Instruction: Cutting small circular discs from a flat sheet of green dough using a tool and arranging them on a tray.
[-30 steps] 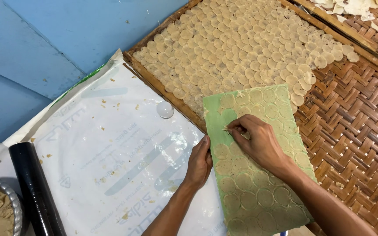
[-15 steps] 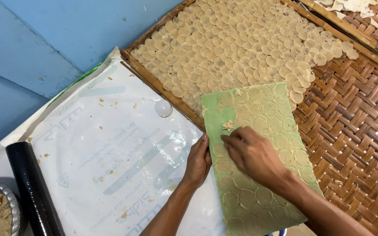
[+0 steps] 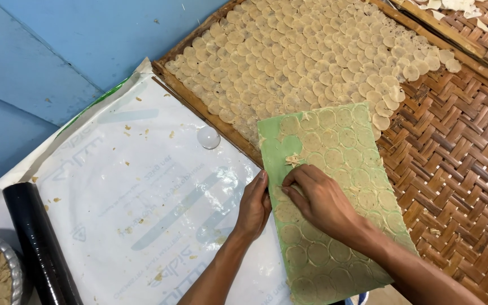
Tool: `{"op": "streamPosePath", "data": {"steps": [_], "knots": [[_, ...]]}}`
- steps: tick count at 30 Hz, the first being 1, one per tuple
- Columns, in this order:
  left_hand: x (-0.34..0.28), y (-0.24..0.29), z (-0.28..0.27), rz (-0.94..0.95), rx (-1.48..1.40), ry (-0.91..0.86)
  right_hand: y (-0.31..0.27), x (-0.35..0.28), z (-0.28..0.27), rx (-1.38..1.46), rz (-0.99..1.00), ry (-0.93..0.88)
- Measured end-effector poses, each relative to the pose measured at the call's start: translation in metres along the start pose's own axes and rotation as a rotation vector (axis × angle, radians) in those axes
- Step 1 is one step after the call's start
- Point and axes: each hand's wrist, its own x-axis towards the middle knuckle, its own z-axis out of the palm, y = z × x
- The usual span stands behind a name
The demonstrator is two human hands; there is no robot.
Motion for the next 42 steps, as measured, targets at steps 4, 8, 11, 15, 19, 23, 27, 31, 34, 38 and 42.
{"op": "streamPosePath", "data": {"steps": [4,8,11,15,19,23,27,31,34,38,42], "knots": [[-0.002,0.005,0.005,-0.002,0.010,-0.005,0.002,-0.005,-0.001,0.096,0.035,0.033],[-0.001,0.002,0.001,0.007,0.013,-0.016,-0.006,-0.005,-0.016,0.063,0.008,-0.030],[0.000,-0.002,-0.001,0.010,0.007,0.004,-0.004,-0.006,-0.022,0.134,0.002,-0.009],[-0.004,0.004,0.002,0.009,0.007,0.012,0.003,-0.007,-0.035,0.322,0.095,0.062],[-0.007,0.019,0.014,0.010,0.017,-0.001,0.040,-0.009,-0.049,0.387,0.128,0.195],[-0.021,0.053,0.049,0.003,0.013,0.003,0.081,-0.012,-0.074,0.385,0.160,0.301],[-0.023,0.064,0.052,-0.053,-0.034,-0.007,0.120,-0.009,-0.097,0.109,0.277,0.357],[-0.022,0.065,0.050,-0.115,-0.057,-0.030,0.178,0.002,-0.106,-0.007,0.388,0.327],[-0.022,0.065,0.050,-0.127,-0.070,0.020,0.226,0.017,-0.108,0.002,0.363,0.410],[-0.021,0.061,0.049,-0.123,-0.071,0.037,0.265,0.043,-0.109,0.009,0.410,0.505],[-0.019,0.053,0.041,-0.111,-0.080,0.038,0.290,0.063,-0.105,-0.043,0.293,0.693]]}}
